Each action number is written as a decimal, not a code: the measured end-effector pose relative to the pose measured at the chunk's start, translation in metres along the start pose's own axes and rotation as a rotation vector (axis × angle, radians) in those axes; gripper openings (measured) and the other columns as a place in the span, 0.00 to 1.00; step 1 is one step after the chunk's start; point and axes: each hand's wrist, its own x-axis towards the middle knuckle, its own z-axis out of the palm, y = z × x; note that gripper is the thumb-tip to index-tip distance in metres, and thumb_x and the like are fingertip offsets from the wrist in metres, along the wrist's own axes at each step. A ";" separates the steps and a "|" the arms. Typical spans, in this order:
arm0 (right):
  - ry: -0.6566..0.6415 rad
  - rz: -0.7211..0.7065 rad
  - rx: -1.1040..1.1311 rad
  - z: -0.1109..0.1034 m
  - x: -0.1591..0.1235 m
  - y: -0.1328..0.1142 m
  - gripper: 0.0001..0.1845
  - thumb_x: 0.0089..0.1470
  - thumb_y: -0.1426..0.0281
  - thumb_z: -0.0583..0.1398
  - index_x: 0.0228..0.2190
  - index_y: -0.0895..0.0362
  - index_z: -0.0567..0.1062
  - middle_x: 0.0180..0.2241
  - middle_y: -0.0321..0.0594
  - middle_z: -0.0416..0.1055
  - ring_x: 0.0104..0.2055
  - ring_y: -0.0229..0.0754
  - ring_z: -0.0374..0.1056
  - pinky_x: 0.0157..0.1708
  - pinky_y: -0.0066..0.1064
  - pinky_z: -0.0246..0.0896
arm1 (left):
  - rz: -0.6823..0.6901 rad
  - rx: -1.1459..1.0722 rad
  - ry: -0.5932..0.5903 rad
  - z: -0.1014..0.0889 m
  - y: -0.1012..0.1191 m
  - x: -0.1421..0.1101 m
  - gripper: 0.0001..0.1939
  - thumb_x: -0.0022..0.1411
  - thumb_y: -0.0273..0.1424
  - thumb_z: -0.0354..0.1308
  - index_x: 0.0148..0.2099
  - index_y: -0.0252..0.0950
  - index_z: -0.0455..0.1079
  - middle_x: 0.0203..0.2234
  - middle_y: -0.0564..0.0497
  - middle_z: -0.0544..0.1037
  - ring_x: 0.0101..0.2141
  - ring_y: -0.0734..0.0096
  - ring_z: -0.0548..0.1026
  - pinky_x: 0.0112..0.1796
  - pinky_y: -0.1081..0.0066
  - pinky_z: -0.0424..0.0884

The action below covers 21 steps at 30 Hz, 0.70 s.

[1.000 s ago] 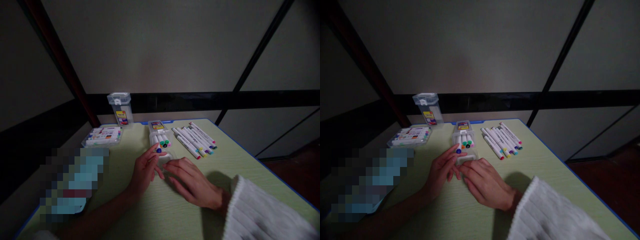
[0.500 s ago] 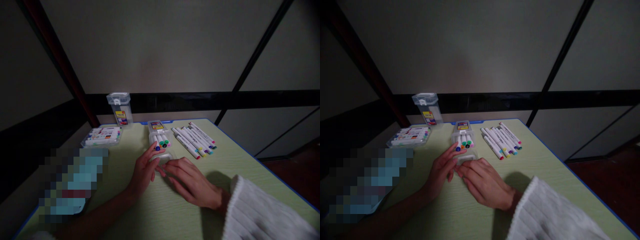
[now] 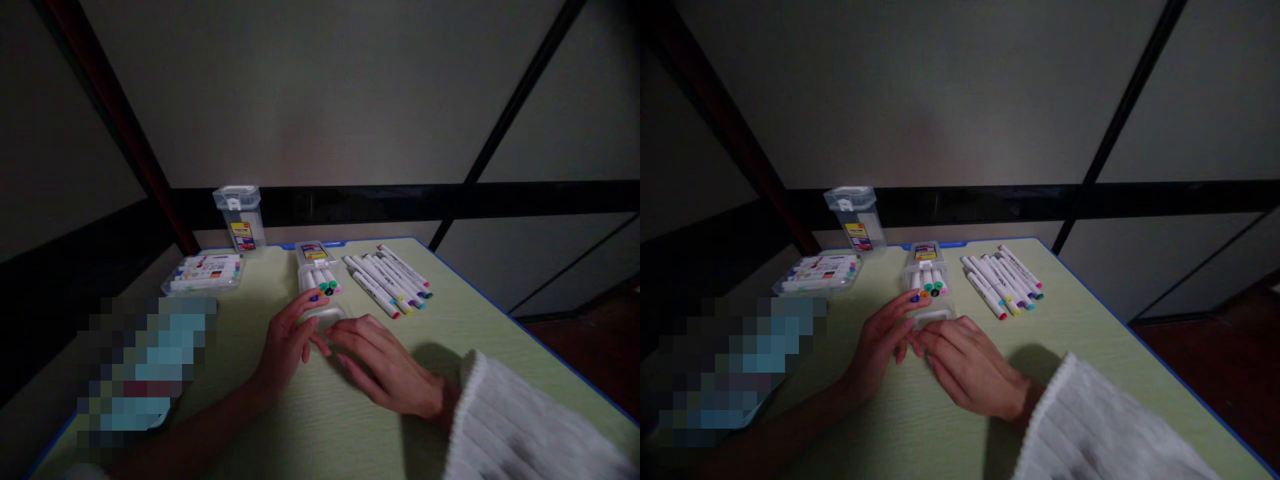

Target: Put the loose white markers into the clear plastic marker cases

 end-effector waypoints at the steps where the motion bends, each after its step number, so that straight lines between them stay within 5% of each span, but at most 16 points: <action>1: -0.001 -0.001 -0.001 0.000 0.000 0.000 0.13 0.56 0.77 0.50 0.43 0.62 0.65 0.38 0.48 0.70 0.39 0.42 0.65 0.37 0.34 0.62 | -0.002 -0.002 0.003 0.000 0.000 0.000 0.26 0.53 0.33 0.57 0.54 0.33 0.63 0.49 0.35 0.71 0.15 0.79 0.72 0.12 0.81 0.55; 11: -0.016 -0.003 0.006 0.000 0.001 0.000 0.12 0.56 0.77 0.51 0.43 0.62 0.65 0.38 0.48 0.71 0.39 0.42 0.65 0.37 0.33 0.61 | -0.010 -0.010 -0.017 0.001 0.002 -0.001 0.22 0.53 0.32 0.56 0.50 0.32 0.65 0.50 0.35 0.70 0.15 0.78 0.72 0.12 0.81 0.55; 21: -0.017 -0.008 0.007 0.000 0.000 0.001 0.13 0.56 0.76 0.50 0.44 0.61 0.64 0.38 0.48 0.70 0.40 0.42 0.65 0.37 0.34 0.61 | -0.017 -0.015 -0.008 0.000 0.000 0.000 0.30 0.52 0.33 0.57 0.57 0.32 0.60 0.51 0.33 0.68 0.16 0.79 0.72 0.12 0.81 0.55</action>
